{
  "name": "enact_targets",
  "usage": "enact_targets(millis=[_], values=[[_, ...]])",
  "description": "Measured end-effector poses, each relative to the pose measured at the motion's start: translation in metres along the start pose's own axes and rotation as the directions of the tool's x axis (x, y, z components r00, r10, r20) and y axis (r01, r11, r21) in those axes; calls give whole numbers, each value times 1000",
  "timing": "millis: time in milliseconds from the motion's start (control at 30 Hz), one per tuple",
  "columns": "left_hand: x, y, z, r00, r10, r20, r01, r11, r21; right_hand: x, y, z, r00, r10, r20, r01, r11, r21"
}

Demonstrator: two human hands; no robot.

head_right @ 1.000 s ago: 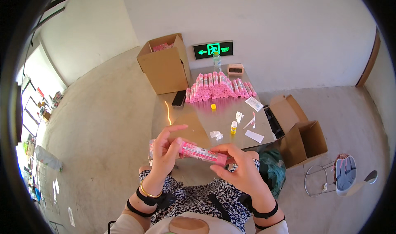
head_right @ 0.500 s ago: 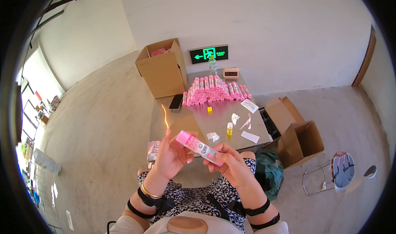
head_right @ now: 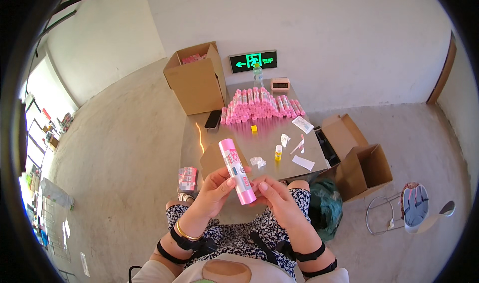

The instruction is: Applying labels to pink cylindrical products and organizing them for packaging.

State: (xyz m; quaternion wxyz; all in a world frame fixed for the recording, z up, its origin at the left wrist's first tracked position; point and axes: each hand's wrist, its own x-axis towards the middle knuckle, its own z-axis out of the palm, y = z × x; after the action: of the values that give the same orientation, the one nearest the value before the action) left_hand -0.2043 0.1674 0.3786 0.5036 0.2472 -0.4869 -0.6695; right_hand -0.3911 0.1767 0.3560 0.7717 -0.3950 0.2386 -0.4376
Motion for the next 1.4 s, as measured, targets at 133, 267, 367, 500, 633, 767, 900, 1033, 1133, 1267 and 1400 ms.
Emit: enact_targets(millis=[133, 267, 367, 500, 633, 767, 900, 1033, 1133, 1267, 1400], values=[[0, 4, 7, 996, -41, 79, 40, 999, 11, 6, -19, 12, 955, -297, -24, 290, 943, -163], [-5, -6, 9, 992, -81, 98, 92, 990, -111, 7, -21, 22, 907, -421, -16, 376, 826, -419], [-8, -1, 20, 995, -72, 62, 82, 981, -177, 4, -26, 29, 866, -500, 26, 405, 670, -622], [-10, -6, 21, 995, -96, 35, 102, 969, -223, 4, -31, 26, 839, -528, 132, 445, 527, -724], [-8, -11, 11, 993, -113, 21, 115, 966, -231, 28, -25, -16, 844, -510, -163, 431, 828, -360], [-4, -18, -14, 993, -84, -81, 43, 912, -408, 70, 13, -137, 743, -456, -490, 201, 850, -487], [4, -20, -36, 980, -146, -136, 69, 888, -454, 98, 96, -252, 741, -288, -607, -210, 759, -616], [10, -28, -52, 943, -233, -240, 89, 867, -491, 135, 137, -286, 770, -363, -525, -308, 509, -804], [8, -33, -66, 913, -287, -290, 82, 826, -558, 173, 140, -270, 788, -323, -524, -395, 388, -833], [20, -45, -73, 936, -290, -198, 113, 784, -611, 197, 153, -303, 751, -375, -544, -460, 294, -838], [26, -41, -75, 927, -306, -215, 147, 827, -542, 209, 146, -289, 747, -331, -576, -512, 266, -817]])
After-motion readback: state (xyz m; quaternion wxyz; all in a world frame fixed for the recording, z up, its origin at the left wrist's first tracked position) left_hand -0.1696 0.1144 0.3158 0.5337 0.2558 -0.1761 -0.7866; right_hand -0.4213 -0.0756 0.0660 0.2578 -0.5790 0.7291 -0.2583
